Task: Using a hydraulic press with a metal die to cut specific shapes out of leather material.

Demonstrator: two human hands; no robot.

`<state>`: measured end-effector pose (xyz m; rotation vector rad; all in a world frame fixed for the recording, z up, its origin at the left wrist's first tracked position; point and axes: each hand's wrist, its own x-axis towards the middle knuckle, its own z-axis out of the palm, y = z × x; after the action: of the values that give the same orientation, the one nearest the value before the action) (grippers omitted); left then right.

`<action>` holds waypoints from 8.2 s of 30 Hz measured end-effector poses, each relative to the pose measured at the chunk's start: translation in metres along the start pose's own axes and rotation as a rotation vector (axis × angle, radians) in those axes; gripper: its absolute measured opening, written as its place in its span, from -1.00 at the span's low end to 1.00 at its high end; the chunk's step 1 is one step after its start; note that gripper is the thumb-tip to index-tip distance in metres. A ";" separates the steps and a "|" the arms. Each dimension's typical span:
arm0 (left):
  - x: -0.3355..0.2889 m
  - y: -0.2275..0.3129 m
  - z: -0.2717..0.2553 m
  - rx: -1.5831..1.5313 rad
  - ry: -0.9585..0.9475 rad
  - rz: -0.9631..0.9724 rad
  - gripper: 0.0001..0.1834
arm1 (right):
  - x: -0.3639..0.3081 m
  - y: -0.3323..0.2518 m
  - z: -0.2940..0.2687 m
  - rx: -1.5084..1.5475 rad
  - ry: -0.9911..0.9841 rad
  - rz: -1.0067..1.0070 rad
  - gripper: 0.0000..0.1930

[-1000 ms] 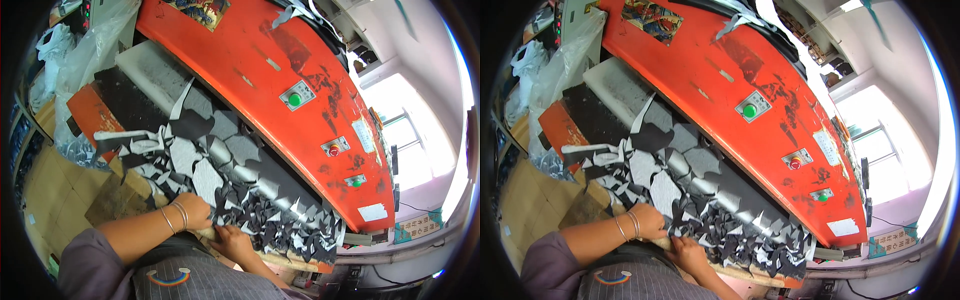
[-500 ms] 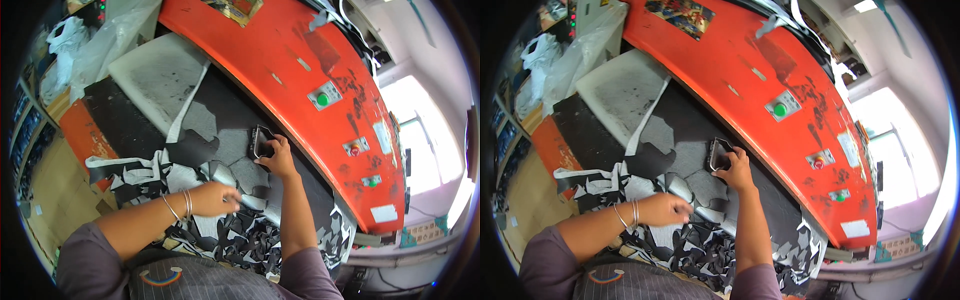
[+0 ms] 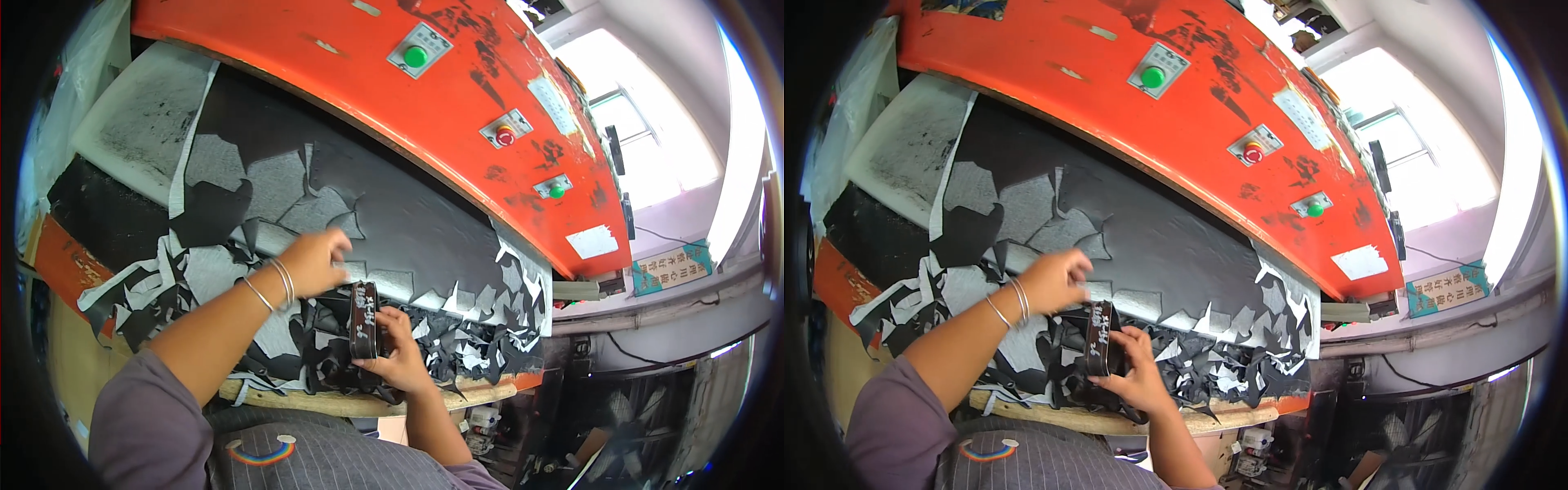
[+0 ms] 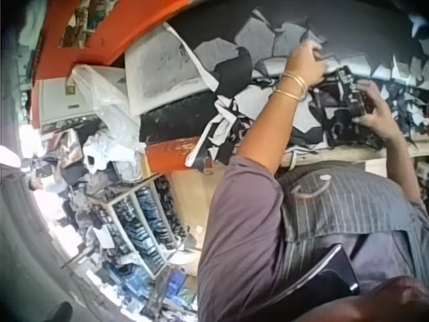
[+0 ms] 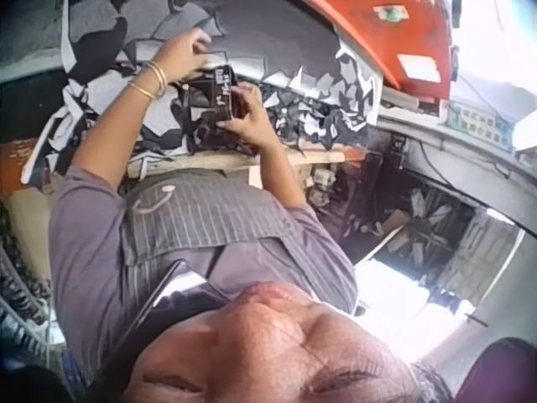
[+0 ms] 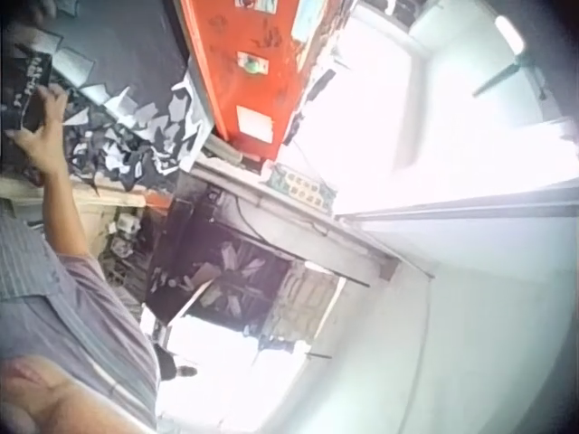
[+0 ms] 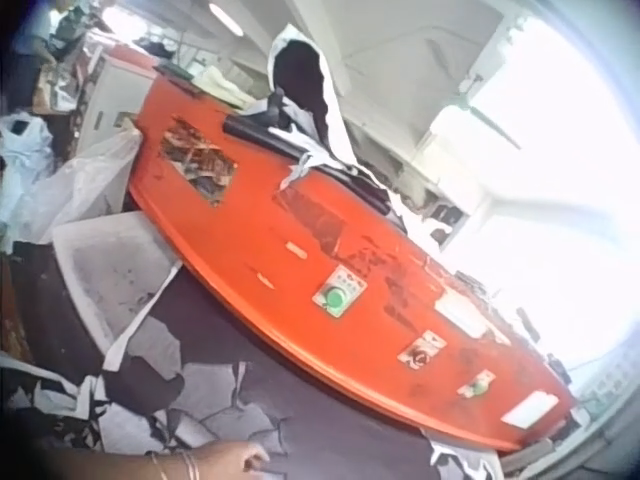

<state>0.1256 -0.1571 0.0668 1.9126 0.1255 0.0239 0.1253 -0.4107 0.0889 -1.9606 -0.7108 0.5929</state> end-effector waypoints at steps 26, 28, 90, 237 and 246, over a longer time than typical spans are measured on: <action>-0.005 0.007 0.003 -0.563 1.122 -0.164 -0.79 | 0.101 0.079 -0.105 -0.998 -0.077 -0.383 -0.29; -0.054 0.018 -0.019 -0.415 0.906 -0.390 -0.74 | 0.095 0.086 -0.110 -0.962 -0.009 -0.440 -0.35; 0.018 -0.040 0.064 0.575 0.592 0.317 -0.72 | 0.165 0.080 -0.098 -0.642 -0.021 -0.250 0.01; 0.025 0.018 0.044 -0.533 0.269 -0.197 -0.64 | 0.158 -0.030 -0.032 -0.802 0.115 0.294 -0.34; 0.038 0.021 0.057 -0.655 0.034 -0.145 -0.47 | 0.077 0.001 -0.030 0.227 -0.019 0.183 -0.79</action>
<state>0.1697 -0.2138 0.0659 1.2470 0.2460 -0.0004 0.2005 -0.3762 0.0926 -1.8203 -0.4556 0.7691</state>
